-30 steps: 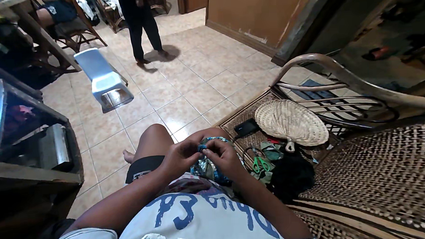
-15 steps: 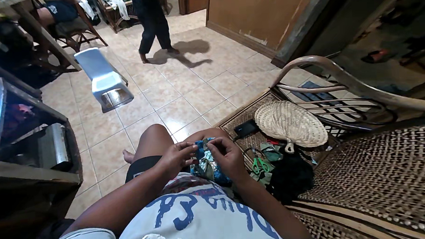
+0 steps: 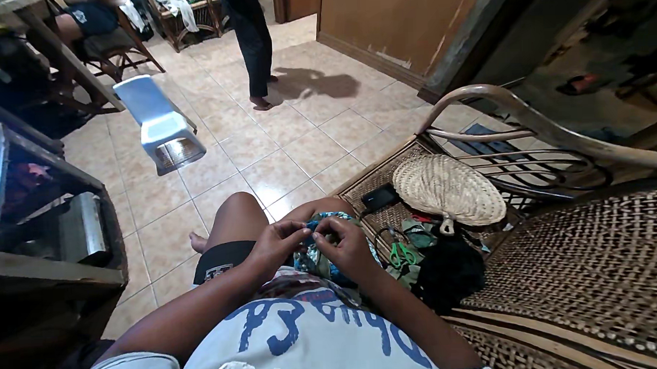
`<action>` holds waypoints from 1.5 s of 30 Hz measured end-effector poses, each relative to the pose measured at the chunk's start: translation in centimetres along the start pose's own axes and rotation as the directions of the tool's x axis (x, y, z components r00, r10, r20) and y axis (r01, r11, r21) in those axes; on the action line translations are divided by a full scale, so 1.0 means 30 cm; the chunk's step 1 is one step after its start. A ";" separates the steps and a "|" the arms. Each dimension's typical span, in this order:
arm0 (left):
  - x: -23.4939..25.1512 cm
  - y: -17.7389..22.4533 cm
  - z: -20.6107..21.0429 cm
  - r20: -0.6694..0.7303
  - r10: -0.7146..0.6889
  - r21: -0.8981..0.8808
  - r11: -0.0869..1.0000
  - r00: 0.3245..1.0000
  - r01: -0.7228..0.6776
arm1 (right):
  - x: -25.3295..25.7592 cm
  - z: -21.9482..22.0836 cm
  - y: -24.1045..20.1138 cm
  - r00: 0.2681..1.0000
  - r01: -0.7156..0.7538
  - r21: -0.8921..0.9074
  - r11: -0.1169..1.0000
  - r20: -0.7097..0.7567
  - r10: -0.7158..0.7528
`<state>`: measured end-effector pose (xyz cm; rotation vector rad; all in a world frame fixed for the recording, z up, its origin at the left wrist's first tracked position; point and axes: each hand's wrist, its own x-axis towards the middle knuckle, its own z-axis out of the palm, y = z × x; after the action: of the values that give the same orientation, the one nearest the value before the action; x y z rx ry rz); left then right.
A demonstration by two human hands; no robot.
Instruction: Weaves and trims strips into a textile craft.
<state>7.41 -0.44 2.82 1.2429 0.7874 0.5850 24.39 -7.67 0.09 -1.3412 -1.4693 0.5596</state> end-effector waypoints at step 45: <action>0.017 -0.085 -0.013 0.053 0.515 0.326 0.801 0.856 -0.502 | -0.021 0.061 -0.008 0.947 -0.276 0.568 0.776 0.022 0.320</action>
<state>7.33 -0.43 0.18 1.7840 0.5886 0.9432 22.57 -7.79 -0.62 -1.0957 -0.9120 1.0505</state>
